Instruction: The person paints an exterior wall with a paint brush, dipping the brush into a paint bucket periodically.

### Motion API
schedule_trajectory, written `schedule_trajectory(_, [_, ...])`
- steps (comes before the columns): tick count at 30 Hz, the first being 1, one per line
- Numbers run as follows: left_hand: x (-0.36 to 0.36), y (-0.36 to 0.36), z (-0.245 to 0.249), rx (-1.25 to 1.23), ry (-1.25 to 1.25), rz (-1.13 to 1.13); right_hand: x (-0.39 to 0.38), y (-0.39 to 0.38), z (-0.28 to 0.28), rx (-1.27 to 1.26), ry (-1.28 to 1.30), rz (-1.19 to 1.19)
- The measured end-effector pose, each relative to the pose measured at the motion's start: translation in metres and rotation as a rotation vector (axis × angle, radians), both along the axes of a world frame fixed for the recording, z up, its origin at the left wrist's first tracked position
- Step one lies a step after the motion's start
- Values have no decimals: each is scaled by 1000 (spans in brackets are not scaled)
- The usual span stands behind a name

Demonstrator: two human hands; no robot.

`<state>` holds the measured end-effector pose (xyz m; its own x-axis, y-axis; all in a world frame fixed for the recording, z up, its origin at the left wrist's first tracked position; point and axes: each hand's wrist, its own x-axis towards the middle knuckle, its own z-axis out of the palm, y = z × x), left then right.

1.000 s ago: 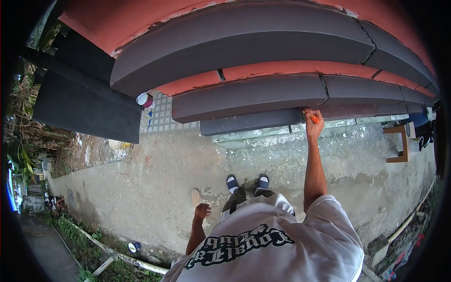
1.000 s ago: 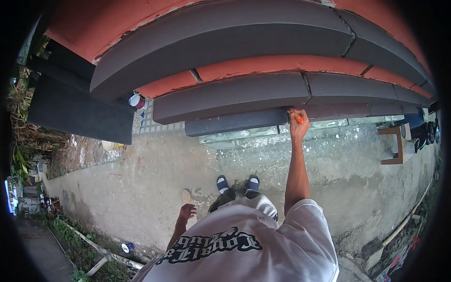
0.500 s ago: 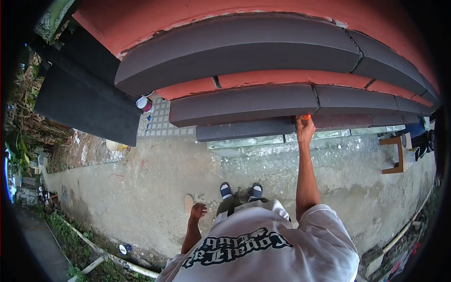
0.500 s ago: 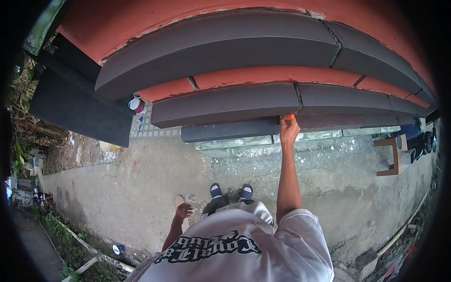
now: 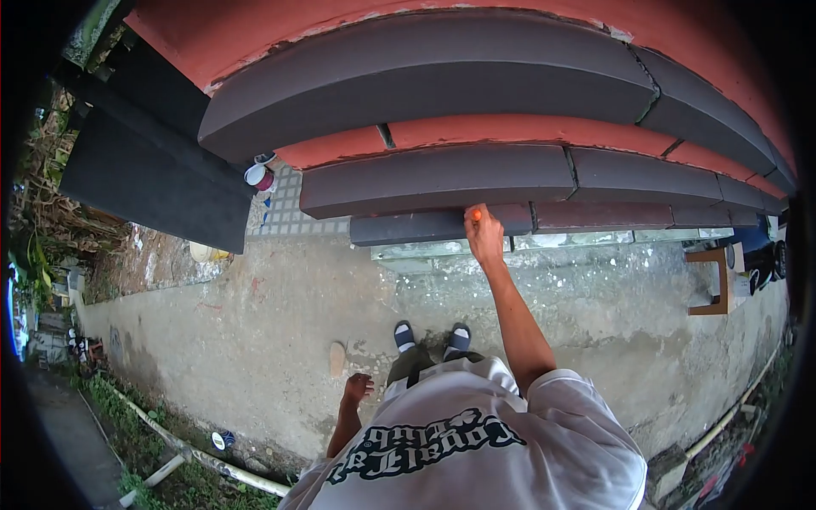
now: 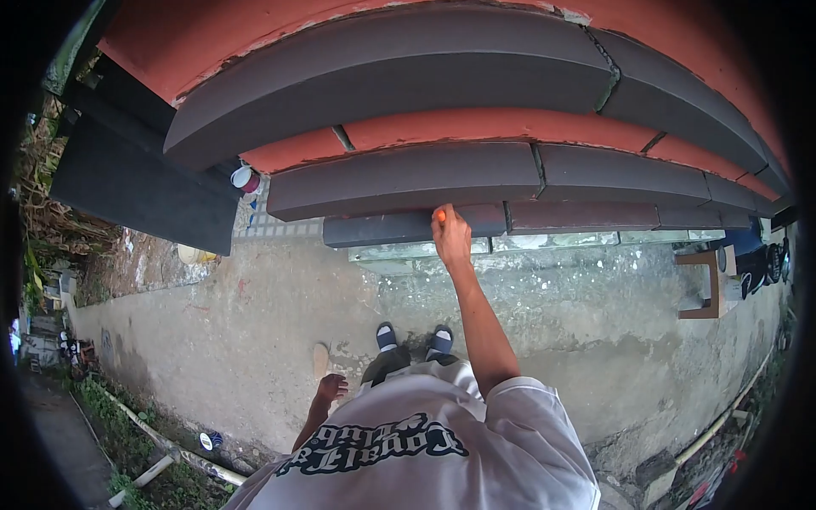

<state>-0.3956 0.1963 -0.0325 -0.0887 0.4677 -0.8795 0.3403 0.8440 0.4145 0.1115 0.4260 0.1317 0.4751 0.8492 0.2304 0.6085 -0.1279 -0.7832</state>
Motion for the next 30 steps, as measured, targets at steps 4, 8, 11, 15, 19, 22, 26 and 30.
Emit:
schedule_trajectory(4, [6,14,4,51,-9,-2,-13,16,-24,122,401,-46])
schedule_trajectory(8, [5,28,11,111,-46,-2,44,7,-42,54,609,-49])
schedule_trajectory(11, [-6,32,1,80,-81,39,108,-16,-34,-54,335,-178])
schedule_trajectory(15, [-7,27,3,86,-21,2,121,-29,1,-118,-241,-389])
schedule_trajectory(19, [-8,21,0,37,-26,-27,63,-12,1,-156,-342,-144])
schedule_trajectory(22, [-8,23,0,18,-29,-42,12,20,-11,-233,-223,-27])
schedule_trajectory(26, [-10,38,-2,40,-50,-9,8,42,-42,3,366,32])
schedule_trajectory(30, [-10,42,10,157,-48,10,72,11,-37,-116,73,-164])
